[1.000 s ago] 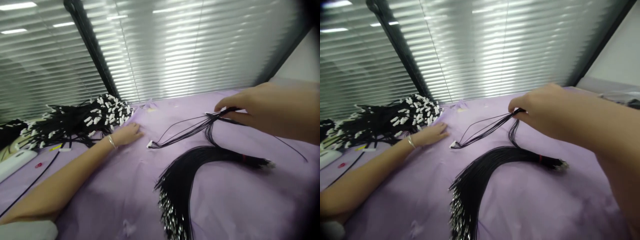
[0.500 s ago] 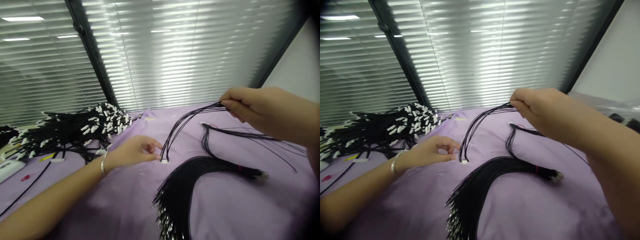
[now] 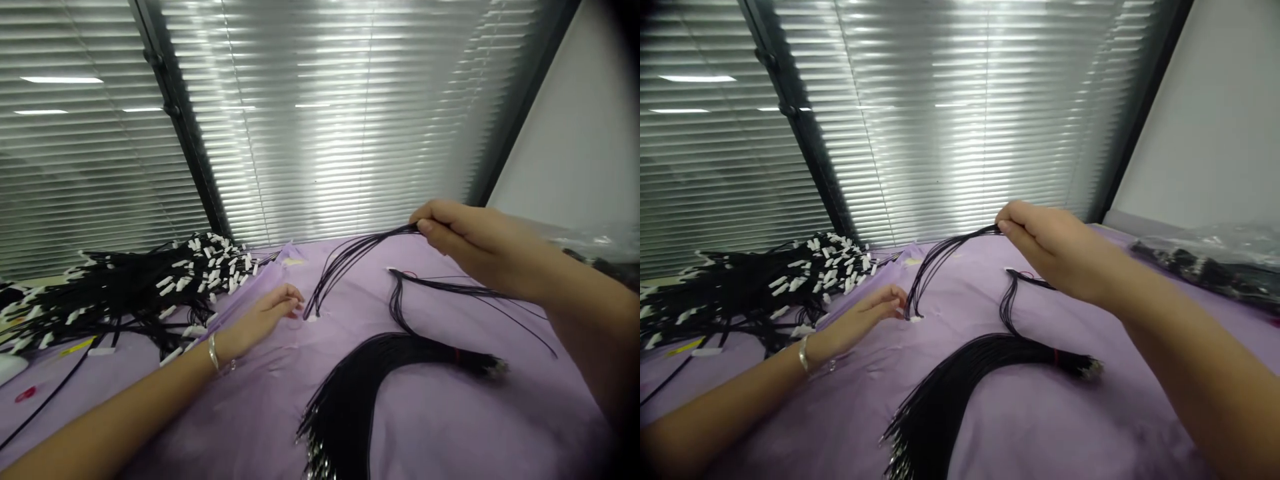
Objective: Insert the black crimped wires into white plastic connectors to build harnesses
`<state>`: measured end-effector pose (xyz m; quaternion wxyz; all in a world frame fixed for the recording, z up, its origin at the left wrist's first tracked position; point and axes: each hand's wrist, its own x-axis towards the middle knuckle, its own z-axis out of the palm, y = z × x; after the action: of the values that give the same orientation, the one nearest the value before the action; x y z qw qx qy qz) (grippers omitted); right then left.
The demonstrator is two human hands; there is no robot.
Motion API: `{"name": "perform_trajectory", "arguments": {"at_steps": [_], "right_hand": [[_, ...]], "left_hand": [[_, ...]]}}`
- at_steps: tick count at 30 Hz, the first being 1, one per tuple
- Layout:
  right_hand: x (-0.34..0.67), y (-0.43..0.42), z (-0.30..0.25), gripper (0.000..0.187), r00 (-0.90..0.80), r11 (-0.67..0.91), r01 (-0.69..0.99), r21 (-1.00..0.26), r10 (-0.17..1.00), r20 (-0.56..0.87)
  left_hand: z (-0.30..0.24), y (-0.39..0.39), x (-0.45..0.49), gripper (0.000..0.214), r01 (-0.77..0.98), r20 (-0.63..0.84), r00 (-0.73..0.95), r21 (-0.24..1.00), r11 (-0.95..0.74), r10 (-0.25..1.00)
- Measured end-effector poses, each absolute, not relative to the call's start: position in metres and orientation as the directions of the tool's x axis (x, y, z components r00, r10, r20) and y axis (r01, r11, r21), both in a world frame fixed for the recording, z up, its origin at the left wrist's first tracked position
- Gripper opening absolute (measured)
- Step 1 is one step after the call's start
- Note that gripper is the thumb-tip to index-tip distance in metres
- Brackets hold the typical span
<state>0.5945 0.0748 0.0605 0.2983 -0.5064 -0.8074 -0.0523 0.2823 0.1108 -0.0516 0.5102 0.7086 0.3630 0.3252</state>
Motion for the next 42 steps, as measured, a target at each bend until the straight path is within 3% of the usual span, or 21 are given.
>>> {"name": "perform_trajectory", "arguments": {"at_steps": [6,10,15,20,22,25,27,29,32,36,39,42], "right_hand": [[0.586,0.086,0.053,0.027,-0.311,0.486,0.844,-0.229,0.790,0.528],[0.592,0.096,0.055,0.030,-0.408,0.474,0.876,-0.093,0.829,0.383],[0.618,0.117,0.052,0.036,-0.335,0.377,0.925,-0.048,0.869,0.363],[0.643,0.151,0.033,0.044,-0.223,0.239,0.967,-0.086,0.961,0.164],[0.642,0.161,0.021,0.042,-0.268,0.278,0.958,-0.063,0.954,0.133],[0.620,0.159,0.003,0.037,-0.378,0.391,0.918,-0.063,0.913,0.153],[0.593,0.143,-0.008,0.035,-0.514,0.533,0.835,-0.136,0.844,0.156],[0.561,0.119,-0.017,0.030,-0.761,0.734,0.572,-0.366,0.641,0.096],[0.521,0.089,-0.031,0.020,-0.889,0.786,0.424,-0.450,0.455,-0.045],[0.499,0.074,-0.046,0.018,-0.889,0.794,0.455,-0.404,0.428,-0.160],[0.496,0.072,-0.051,0.016,-0.904,0.802,0.425,-0.419,0.405,-0.140],[0.496,0.067,-0.054,0.020,-0.908,0.814,0.408,-0.414,0.410,-0.088]], "left_hand": [[-0.057,0.103,0.288,0.057,0.011,-0.065,0.692,0.997,0.080,0.719],[-0.057,0.106,0.285,0.053,0.039,-0.186,0.732,0.972,0.233,0.655],[-0.044,0.112,0.279,0.036,-0.070,-0.148,0.574,0.971,0.228,0.805],[-0.040,0.114,0.281,0.008,-0.194,-0.145,0.330,0.957,0.217,0.933],[-0.042,0.109,0.281,0.013,-0.235,-0.193,0.242,0.939,0.251,0.951],[-0.048,0.091,0.282,0.018,-0.261,-0.292,0.157,0.909,0.325,0.943],[-0.053,0.075,0.283,0.014,-0.267,-0.317,0.141,0.900,0.344,0.938],[-0.059,0.060,0.285,0.012,-0.259,-0.303,0.182,0.903,0.343,0.935],[-0.070,0.049,0.288,0.014,-0.280,-0.287,0.244,0.894,0.350,0.927],[-0.080,0.056,0.291,0.012,-0.355,-0.297,0.199,0.866,0.351,0.934],[-0.080,0.059,0.291,0.020,-0.387,-0.285,0.177,0.860,0.333,0.942],[-0.080,0.057,0.288,0.013,-0.322,-0.244,0.246,0.892,0.317,0.938]]}}
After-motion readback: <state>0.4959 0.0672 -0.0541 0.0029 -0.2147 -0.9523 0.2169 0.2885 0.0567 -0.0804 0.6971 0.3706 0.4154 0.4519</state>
